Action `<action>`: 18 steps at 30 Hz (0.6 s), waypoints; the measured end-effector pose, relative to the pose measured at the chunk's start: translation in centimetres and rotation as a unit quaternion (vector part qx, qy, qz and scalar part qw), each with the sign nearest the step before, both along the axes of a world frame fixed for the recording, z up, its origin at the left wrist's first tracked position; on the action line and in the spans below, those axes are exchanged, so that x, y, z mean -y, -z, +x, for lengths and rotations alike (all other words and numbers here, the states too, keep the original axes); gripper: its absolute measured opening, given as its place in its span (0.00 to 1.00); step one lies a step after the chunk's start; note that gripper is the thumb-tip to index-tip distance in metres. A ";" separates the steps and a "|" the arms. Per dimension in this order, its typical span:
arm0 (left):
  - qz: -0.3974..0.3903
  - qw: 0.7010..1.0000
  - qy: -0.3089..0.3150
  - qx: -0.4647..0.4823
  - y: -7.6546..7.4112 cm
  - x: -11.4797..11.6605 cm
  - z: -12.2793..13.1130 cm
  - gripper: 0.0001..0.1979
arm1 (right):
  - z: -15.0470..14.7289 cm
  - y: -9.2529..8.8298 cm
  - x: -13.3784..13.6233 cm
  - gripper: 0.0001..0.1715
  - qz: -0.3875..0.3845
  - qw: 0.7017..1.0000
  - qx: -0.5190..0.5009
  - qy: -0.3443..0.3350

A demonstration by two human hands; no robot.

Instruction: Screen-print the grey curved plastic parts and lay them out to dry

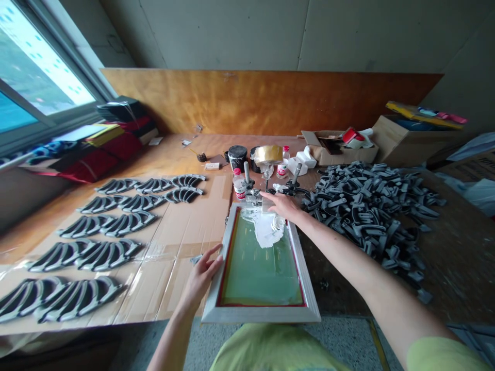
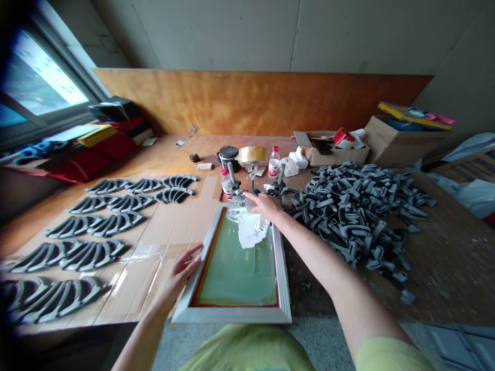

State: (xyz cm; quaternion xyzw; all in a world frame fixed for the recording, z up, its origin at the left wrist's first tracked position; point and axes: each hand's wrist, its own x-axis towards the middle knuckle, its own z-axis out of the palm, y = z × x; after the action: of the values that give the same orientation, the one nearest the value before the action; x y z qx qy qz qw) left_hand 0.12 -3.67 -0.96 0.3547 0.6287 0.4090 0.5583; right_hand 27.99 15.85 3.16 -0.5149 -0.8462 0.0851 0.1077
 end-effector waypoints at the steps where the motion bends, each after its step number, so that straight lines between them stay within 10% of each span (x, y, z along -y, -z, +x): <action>1: 0.004 1.000 -0.001 -0.002 -1.3 -0.2 -0.1 0.37 | 0.3 -0.4 -0.6 0.39 0.016 1.000 -0.001 0.023; 8: 0.185 0.979 -0.074 0.045 -8.3 -5.5 0.8 0.26 | 7.8 1.6 1.2 0.16 0.070 0.963 -0.119 0.233; 12: 0.237 0.966 -0.066 0.077 -11.3 -9.3 2.0 0.23 | 8.1 6.8 5.6 0.09 -0.013 0.982 -0.112 0.152; 15: 0.241 0.961 -0.109 0.081 -10.8 -10.0 2.4 0.25 | 6.1 9.3 7.9 0.12 -0.020 0.994 -0.097 0.036; 18: 0.157 0.978 -0.099 0.099 -7.1 -7.5 3.9 0.28 | 4.2 9.1 9.0 0.10 -0.019 0.997 -0.073 0.020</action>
State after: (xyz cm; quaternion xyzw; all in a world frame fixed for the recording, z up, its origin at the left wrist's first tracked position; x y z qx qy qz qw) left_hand 4.03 3.86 6.13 0.3318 0.5303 0.5890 0.5116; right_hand 32.15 6.84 -5.95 -0.5261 -0.8237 0.1361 0.1616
